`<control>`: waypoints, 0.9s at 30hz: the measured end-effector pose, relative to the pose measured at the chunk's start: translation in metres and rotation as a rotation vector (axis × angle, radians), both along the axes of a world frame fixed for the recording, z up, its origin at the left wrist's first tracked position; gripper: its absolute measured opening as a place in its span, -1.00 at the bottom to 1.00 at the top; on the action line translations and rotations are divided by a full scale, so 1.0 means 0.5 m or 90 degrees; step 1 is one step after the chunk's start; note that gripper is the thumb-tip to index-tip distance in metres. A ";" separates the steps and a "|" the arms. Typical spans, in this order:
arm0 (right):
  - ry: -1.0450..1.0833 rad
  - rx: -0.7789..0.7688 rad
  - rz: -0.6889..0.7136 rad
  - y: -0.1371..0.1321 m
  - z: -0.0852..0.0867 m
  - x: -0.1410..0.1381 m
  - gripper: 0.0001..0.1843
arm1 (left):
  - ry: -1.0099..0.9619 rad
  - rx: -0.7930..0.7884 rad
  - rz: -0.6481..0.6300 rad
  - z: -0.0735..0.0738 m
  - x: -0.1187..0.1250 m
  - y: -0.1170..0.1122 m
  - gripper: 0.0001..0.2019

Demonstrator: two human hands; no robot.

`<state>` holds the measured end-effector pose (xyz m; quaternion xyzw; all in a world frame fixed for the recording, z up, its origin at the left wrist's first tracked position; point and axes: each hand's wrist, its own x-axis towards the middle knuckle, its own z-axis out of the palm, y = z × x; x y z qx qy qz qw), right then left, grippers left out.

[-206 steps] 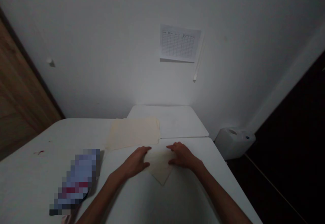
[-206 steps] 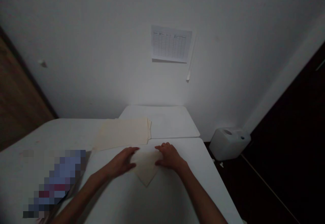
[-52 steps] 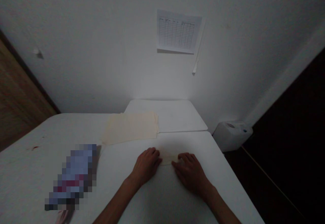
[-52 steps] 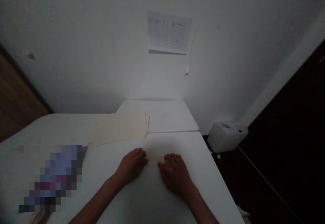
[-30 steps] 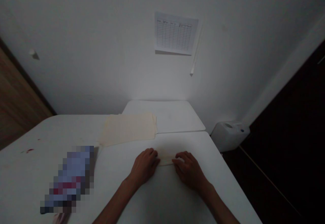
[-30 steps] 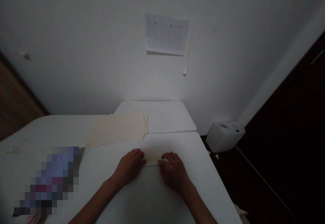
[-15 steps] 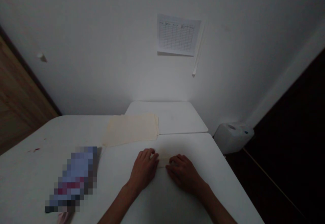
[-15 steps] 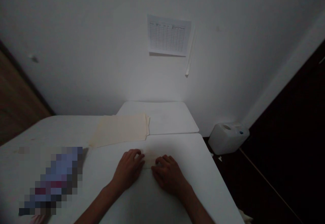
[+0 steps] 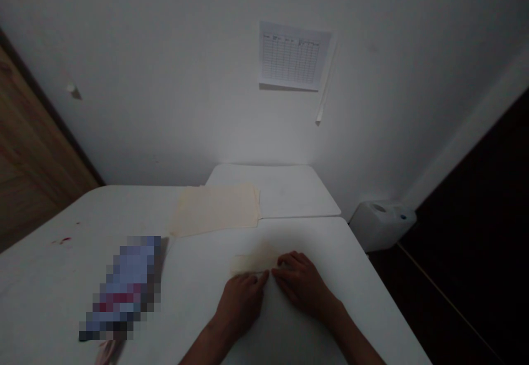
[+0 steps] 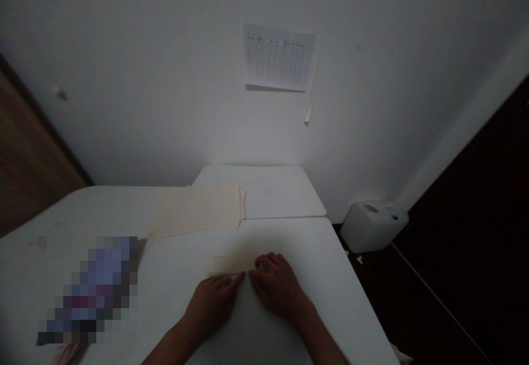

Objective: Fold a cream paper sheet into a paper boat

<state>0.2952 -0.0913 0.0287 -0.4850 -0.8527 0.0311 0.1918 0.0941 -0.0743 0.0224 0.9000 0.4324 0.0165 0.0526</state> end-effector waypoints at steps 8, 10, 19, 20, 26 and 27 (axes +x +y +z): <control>0.006 0.006 0.008 0.002 -0.004 0.004 -0.76 | 0.006 -0.010 0.082 -0.010 -0.001 -0.013 -0.56; 0.009 0.003 0.007 0.001 -0.002 0.003 -0.77 | 0.008 -0.008 0.090 -0.011 -0.003 -0.013 -0.56; -0.003 0.005 0.002 0.001 -0.002 0.001 -0.77 | 0.036 -0.029 0.072 0.004 -0.001 -0.012 -0.49; -0.004 0.004 0.000 0.001 -0.002 0.001 -0.77 | 0.035 -0.028 0.079 0.004 -0.002 -0.012 -0.50; -0.006 0.000 -0.005 -0.002 0.000 0.001 -0.77 | 0.031 -0.020 0.119 0.008 -0.034 -0.015 -0.53; -0.004 0.001 -0.007 -0.002 -0.001 0.001 -0.77 | 0.032 -0.019 0.127 0.010 -0.042 -0.016 -0.53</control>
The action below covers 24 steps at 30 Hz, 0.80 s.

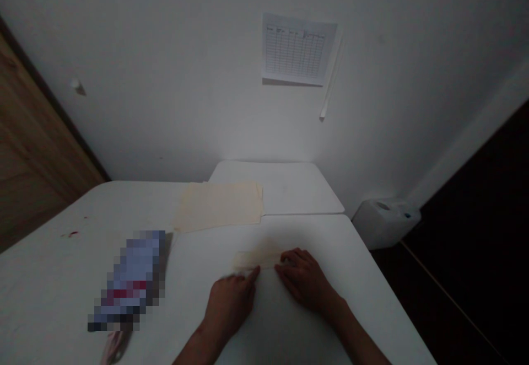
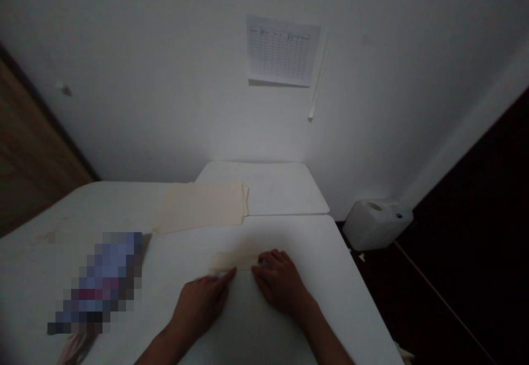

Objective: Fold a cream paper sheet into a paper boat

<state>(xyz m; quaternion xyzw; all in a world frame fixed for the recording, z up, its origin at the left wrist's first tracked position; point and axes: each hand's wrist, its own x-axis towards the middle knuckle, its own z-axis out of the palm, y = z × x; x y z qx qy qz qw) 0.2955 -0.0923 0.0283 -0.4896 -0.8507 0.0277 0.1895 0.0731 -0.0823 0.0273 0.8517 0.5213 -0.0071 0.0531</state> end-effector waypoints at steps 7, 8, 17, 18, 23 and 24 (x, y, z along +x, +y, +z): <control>0.004 0.009 0.002 0.001 -0.004 0.000 -0.78 | 0.003 0.024 0.069 -0.003 -0.051 -0.007 -0.56; 0.007 0.007 0.003 0.001 -0.003 0.000 -0.78 | 0.004 0.032 0.081 -0.004 -0.059 -0.007 -0.57; 0.024 -0.011 0.006 0.000 -0.007 0.002 -0.76 | -0.011 0.125 0.116 -0.022 -0.096 -0.021 -0.62; 0.023 -0.009 0.007 0.000 -0.007 0.002 -0.76 | -0.017 0.159 0.112 -0.025 -0.096 -0.022 -0.63; 0.013 0.003 0.012 -0.001 -0.001 -0.001 -0.78 | -0.105 0.285 -0.042 -0.039 -0.079 -0.015 -0.63; 0.009 0.004 0.010 -0.001 0.000 -0.001 -0.78 | -0.130 0.285 -0.096 -0.041 -0.072 -0.012 -0.61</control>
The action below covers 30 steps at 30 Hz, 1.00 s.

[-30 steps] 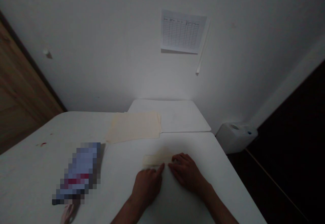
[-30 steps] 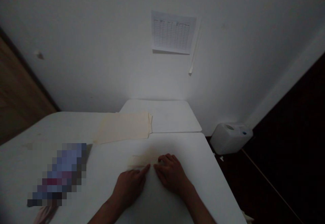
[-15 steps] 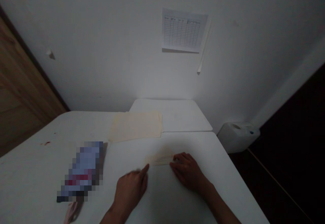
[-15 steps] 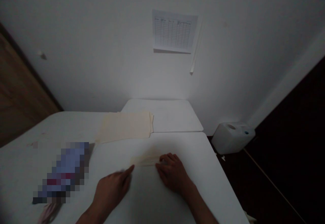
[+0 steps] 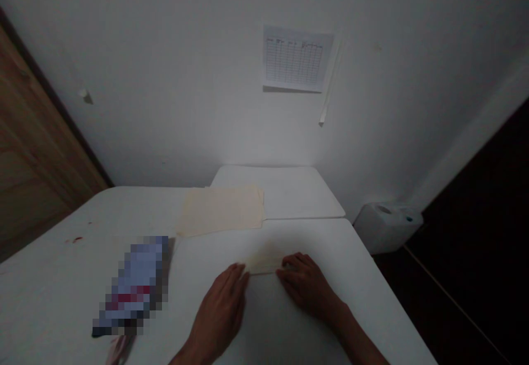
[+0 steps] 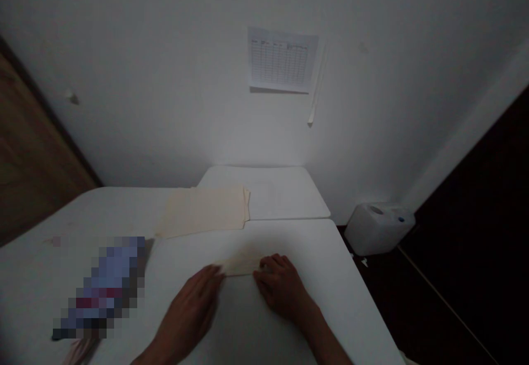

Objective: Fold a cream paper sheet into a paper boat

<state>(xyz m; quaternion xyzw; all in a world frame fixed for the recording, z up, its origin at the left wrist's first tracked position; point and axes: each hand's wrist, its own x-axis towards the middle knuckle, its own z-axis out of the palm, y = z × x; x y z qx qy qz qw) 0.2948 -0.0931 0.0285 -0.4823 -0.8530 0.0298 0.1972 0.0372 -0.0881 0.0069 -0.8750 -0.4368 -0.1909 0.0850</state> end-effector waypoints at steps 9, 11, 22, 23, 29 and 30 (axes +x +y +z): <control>-0.007 -0.002 -0.015 -0.003 -0.001 -0.002 -0.73 | -0.013 -0.101 -0.153 0.006 0.032 0.022 -0.47; -0.004 0.001 -0.033 -0.007 -0.005 0.002 -0.73 | -0.011 -0.104 -0.148 0.006 0.030 0.022 -0.48; -0.034 0.051 -0.169 -0.030 -0.024 0.073 -0.75 | -0.067 -0.102 -0.107 -0.006 0.017 0.029 -0.58; -0.033 0.054 -0.174 -0.031 -0.024 0.075 -0.75 | -0.063 -0.101 -0.095 -0.008 0.012 0.030 -0.60; -0.036 0.046 -0.180 -0.031 -0.023 0.072 -0.74 | -0.027 -0.058 -0.028 -0.013 -0.039 0.033 -0.64; -0.036 0.045 -0.178 -0.030 -0.023 0.072 -0.74 | -0.030 -0.047 -0.019 -0.014 -0.047 0.032 -0.65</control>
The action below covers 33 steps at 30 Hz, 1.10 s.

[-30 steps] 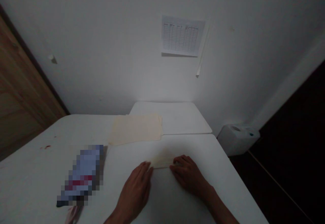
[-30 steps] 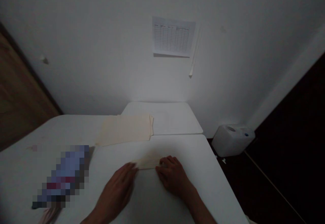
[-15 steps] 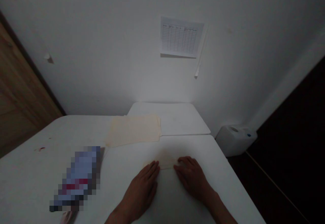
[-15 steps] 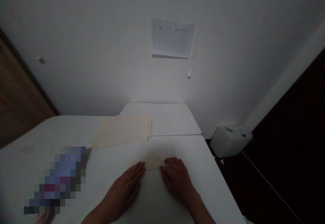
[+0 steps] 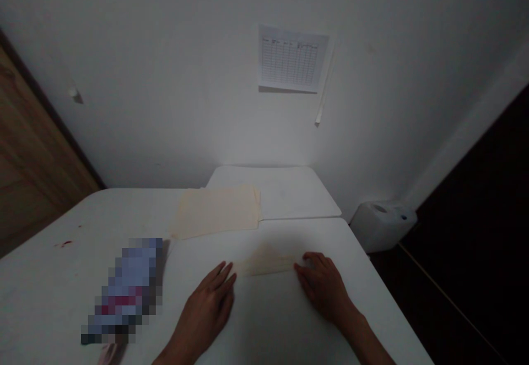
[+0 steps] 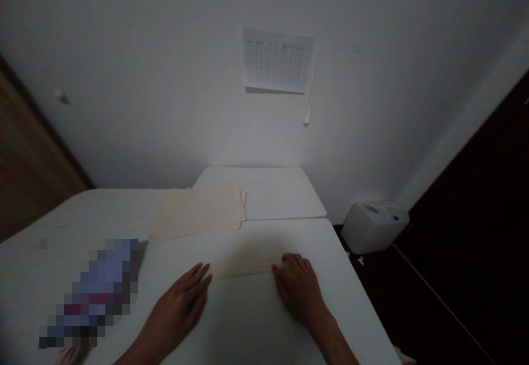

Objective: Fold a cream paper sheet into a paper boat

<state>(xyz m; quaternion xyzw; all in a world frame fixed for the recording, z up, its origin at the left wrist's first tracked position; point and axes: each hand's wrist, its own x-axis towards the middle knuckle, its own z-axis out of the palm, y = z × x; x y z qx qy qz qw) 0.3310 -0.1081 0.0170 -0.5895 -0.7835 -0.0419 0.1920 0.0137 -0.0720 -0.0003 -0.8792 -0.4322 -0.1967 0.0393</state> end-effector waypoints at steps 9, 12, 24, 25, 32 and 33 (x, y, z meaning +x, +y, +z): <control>0.035 0.039 0.021 0.007 0.004 -0.012 -0.65 | -0.041 0.083 0.043 0.006 0.020 0.001 -0.67; 0.041 0.023 0.071 0.007 0.006 -0.055 -0.59 | 0.003 0.051 -0.048 0.016 0.050 0.004 -0.60; 0.004 -0.133 0.073 0.003 -0.016 -0.055 -0.40 | 0.032 -0.014 -0.124 0.003 0.073 0.014 -0.51; 0.006 -0.128 0.058 0.000 -0.018 -0.048 -0.41 | 0.023 -0.015 -0.121 0.005 0.070 0.014 -0.53; 0.001 -0.074 -0.046 0.008 -0.014 -0.031 -0.57 | -0.070 -0.041 -0.041 0.003 0.075 0.045 -0.74; 0.010 -0.060 -0.058 0.016 -0.011 -0.030 -0.62 | -0.087 -0.042 -0.031 0.004 0.080 0.052 -0.78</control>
